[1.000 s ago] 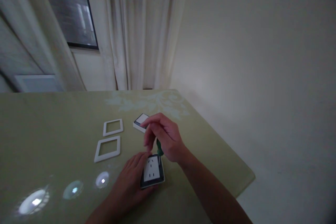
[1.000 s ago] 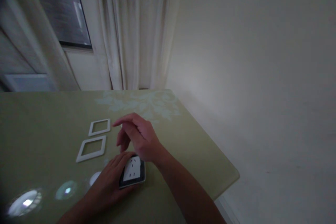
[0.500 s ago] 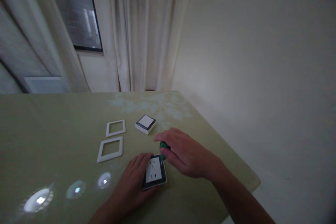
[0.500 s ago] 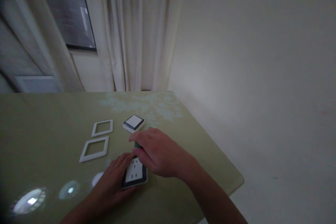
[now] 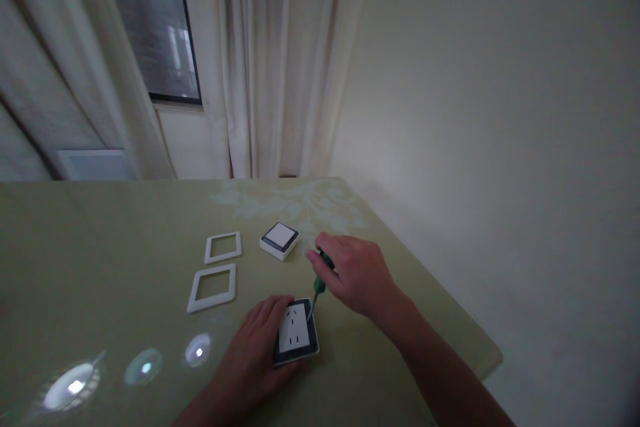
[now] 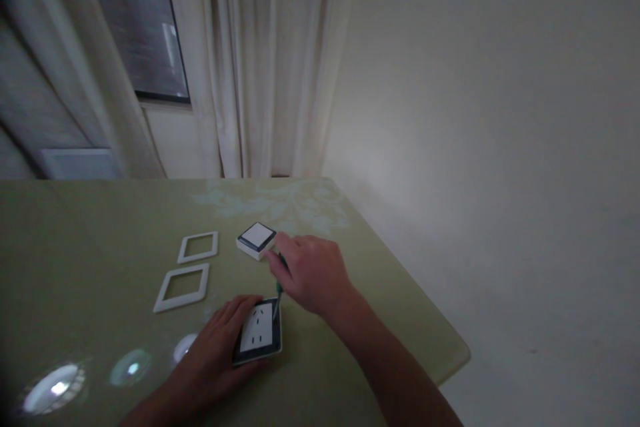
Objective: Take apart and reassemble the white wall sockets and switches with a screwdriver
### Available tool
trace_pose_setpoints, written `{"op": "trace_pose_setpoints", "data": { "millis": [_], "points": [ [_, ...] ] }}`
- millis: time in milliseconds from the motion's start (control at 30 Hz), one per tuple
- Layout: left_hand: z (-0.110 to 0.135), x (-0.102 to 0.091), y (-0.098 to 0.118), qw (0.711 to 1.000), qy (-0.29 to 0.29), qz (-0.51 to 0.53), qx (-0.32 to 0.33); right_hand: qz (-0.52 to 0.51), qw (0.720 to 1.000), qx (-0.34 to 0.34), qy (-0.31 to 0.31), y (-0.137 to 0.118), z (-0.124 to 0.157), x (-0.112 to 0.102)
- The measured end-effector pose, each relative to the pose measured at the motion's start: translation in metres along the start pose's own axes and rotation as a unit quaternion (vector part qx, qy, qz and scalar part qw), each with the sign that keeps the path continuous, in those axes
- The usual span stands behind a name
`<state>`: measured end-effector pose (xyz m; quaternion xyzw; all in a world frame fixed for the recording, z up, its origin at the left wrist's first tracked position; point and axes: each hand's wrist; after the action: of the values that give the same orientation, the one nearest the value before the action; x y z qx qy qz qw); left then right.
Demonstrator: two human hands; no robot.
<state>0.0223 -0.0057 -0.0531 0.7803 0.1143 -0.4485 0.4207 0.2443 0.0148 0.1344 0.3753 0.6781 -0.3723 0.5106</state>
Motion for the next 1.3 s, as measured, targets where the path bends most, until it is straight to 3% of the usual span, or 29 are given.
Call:
{"op": "trace_pose_setpoints", "data": {
  "millis": [133,167,300,467,500,600,633,667,767,800,900,1067,1167,1300],
  "points": [
    [0.000,0.003,-0.009,0.999,0.030,-0.018,-0.010,-0.083,0.984,-0.157,-0.015,-0.008,-0.014,-0.002],
    [0.000,0.002,-0.012,0.999,0.036,-0.024,-0.009,-0.076,0.984,-0.158,-0.015,-0.011,-0.018,-0.002],
    [0.000,-0.002,-0.018,0.998,0.045,-0.041,-0.001,0.018,0.998,-0.061,-0.014,-0.016,-0.032,-0.001],
    [0.000,-0.007,-0.013,0.997,0.052,-0.052,-0.001,-0.107,0.968,-0.224,-0.031,-0.009,-0.029,0.000],
    [0.000,-0.008,-0.012,0.997,0.048,-0.054,-0.002,-0.111,0.972,-0.206,-0.031,-0.007,-0.027,0.001],
    [0.001,-0.009,-0.011,0.997,0.045,-0.061,-0.006,-0.054,0.997,-0.041,-0.026,-0.006,-0.024,0.001],
    [0.001,-0.009,-0.010,0.997,0.047,-0.064,-0.005,-0.046,0.998,-0.018,-0.027,-0.005,-0.023,0.000],
    [0.002,-0.009,-0.010,0.997,0.050,-0.065,-0.004,-0.054,0.997,-0.033,-0.033,-0.005,-0.024,0.000],
    [0.003,-0.008,-0.010,0.996,0.057,-0.065,0.002,-0.108,0.978,-0.169,-0.052,-0.006,-0.023,-0.001],
    [0.003,-0.008,-0.010,0.997,0.053,-0.065,0.000,-0.109,0.977,-0.180,-0.046,-0.006,-0.023,-0.001],
    [0.004,-0.009,-0.009,0.997,0.046,-0.065,-0.010,-0.067,0.990,-0.124,-0.006,-0.006,-0.022,0.001],
    [0.005,-0.010,-0.009,0.998,0.043,-0.048,-0.009,-0.088,0.975,-0.200,-0.032,-0.006,-0.021,-0.001],
    [0.006,-0.009,-0.011,0.997,0.038,-0.061,-0.010,-0.042,0.992,-0.122,-0.002,-0.006,-0.020,-0.004],
    [0.007,-0.009,-0.010,0.998,0.029,-0.050,-0.017,-0.109,0.978,-0.165,-0.059,-0.004,-0.017,-0.013]
  ]
}}
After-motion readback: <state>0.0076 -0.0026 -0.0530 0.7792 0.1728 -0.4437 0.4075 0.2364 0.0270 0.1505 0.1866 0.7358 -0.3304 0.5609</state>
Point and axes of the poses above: each hand's wrist, its own z-axis away from the middle knuckle, its own x-axis out of the palm, y = z × x, and after that the axes turned 7 degrees about -y, right-handed
